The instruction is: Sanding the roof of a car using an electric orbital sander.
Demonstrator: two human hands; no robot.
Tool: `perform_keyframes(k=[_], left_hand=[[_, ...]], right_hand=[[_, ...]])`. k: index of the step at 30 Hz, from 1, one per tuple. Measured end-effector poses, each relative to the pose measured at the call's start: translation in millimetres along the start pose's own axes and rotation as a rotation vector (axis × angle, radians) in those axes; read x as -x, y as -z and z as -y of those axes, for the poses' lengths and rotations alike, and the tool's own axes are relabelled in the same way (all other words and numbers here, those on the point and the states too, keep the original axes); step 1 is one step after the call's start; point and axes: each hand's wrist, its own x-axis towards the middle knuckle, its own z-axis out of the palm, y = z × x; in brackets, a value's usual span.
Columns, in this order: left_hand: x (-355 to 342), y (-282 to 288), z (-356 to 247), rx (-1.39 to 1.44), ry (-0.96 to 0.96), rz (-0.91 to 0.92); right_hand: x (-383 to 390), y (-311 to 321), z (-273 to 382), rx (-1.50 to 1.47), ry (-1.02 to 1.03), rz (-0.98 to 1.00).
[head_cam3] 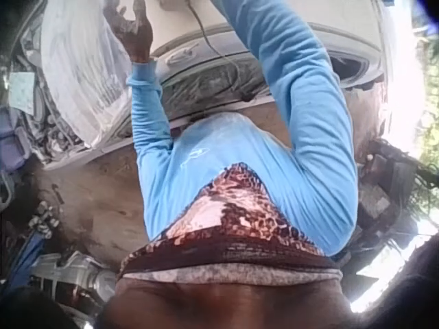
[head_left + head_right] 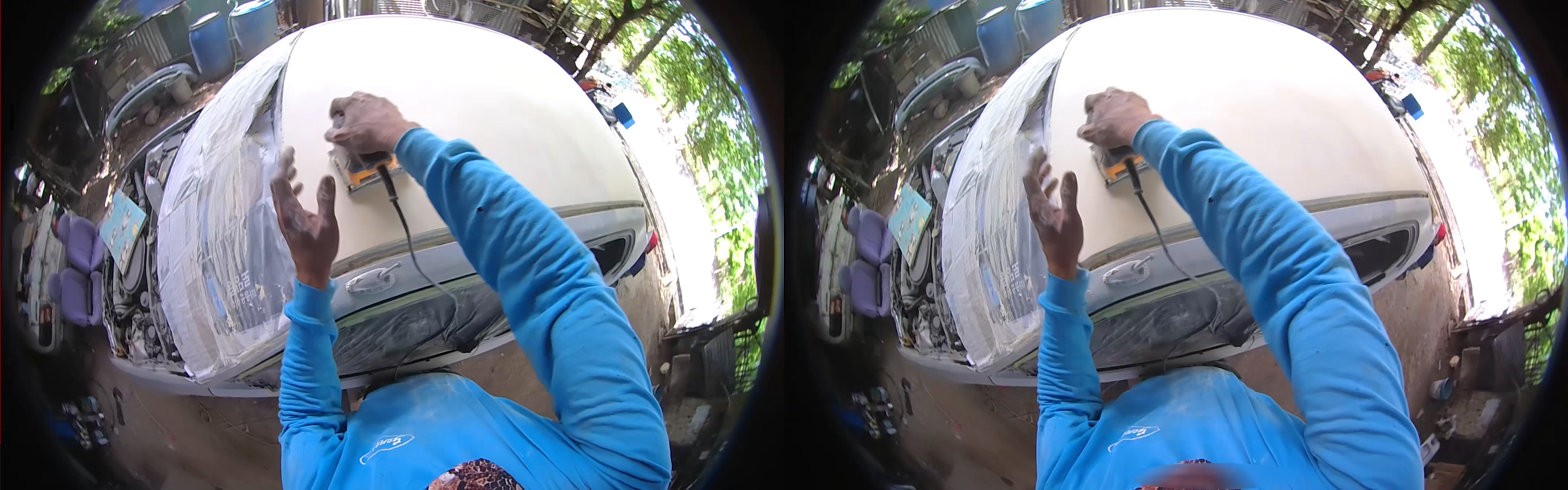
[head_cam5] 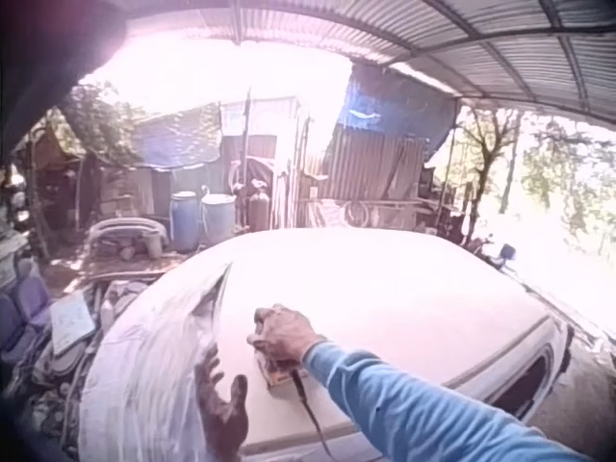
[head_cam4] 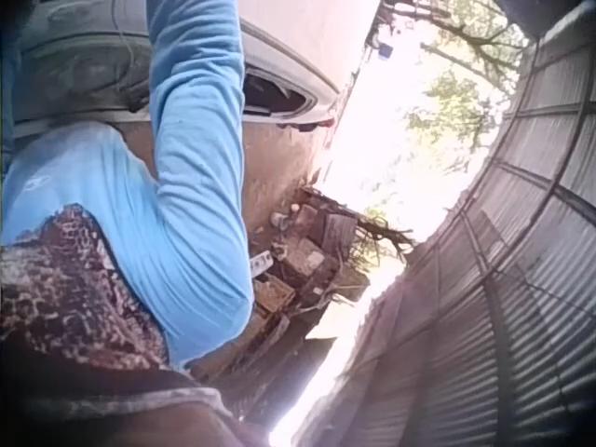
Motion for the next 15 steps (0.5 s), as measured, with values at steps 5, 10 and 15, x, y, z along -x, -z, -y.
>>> perform_keyframes(k=[5,10,15], left_hand=[[-70,-60,-9,0.205,0.014,0.265],[-89,-120,-16,0.242,0.085,0.336],[-92,-192,-37,0.093,-0.001,0.453]], right_hand=[[10,-16,-4,-0.183,0.01,-0.144],[16,-8,-58,-0.258,-0.029,-0.231],[44,16,-126,-0.31,-0.116,-0.335]])
